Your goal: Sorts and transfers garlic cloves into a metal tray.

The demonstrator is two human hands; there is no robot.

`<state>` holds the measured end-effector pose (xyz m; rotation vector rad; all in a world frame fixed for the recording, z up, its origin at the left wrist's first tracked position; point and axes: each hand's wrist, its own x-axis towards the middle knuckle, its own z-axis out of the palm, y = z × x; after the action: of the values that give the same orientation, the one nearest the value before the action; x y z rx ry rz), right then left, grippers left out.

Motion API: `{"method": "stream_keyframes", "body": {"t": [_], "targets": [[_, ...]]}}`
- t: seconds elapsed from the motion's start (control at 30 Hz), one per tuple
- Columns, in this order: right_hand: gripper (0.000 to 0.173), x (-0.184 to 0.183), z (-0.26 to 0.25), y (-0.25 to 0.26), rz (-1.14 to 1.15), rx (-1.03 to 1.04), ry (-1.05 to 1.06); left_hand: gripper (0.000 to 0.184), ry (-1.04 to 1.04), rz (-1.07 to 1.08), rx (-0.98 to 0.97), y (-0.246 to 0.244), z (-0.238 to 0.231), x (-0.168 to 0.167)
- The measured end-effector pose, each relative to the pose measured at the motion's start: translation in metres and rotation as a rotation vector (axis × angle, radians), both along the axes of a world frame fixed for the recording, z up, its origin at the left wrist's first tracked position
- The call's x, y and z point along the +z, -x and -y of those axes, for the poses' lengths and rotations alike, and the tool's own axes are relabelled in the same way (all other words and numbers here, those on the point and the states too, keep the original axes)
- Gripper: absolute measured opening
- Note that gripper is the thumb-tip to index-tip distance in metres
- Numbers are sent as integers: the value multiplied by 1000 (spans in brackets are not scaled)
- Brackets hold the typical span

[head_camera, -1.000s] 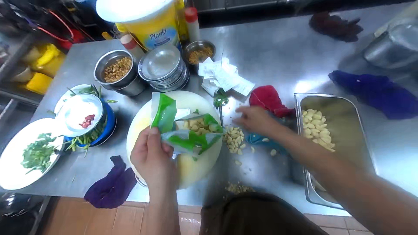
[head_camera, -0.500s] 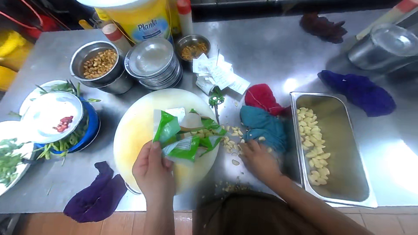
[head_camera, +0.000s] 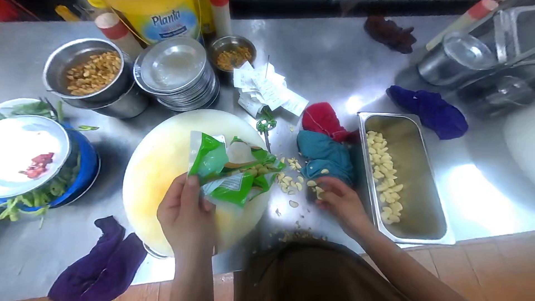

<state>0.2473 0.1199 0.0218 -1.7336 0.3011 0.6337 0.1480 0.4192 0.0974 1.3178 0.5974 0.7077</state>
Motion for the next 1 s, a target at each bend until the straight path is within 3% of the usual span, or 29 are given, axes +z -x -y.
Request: {"method": "stream_keyframes", "body": {"t": [0.1,0.17,0.27,0.37,0.5,0.57,0.63,0.73,0.8,0.87,0.93,1.0], "targets": [[31,39,-5,-1,-200,-171,-375,29,14,8,-15,-3,-2,3],[32,72,-18,-7,-102,-58,-419,28,4,18,-33,-3,-4,7],[30,118,-54,-19,330,282,-289,24,-60,37,-87,-4,-5,11],[25,140,-102,-28,784,601,-32,19,-171,69,-151,-7,-5,15],[12,136,-161,-33,789,980,149,18,-323,66,-240,-11,-14,36],[21,130,-176,-35,847,1070,219,18,-405,33,-255,-14,-18,46],[32,128,-175,-44,1019,1101,150,18,-460,6,-256,-18,-22,51],[24,143,-131,-64,1165,1055,-20,19,-461,8,-232,-14,-35,43],[19,140,-77,-81,1154,855,66,19,-415,24,-138,-9,-48,31],[17,128,-25,-91,953,682,390,20,-274,29,-27,1,-63,16],[21,116,1,-86,640,702,672,18,-115,-16,53,11,-74,4],[26,98,-3,-66,433,828,818,22,-31,-152,131,14,-71,6]]}}
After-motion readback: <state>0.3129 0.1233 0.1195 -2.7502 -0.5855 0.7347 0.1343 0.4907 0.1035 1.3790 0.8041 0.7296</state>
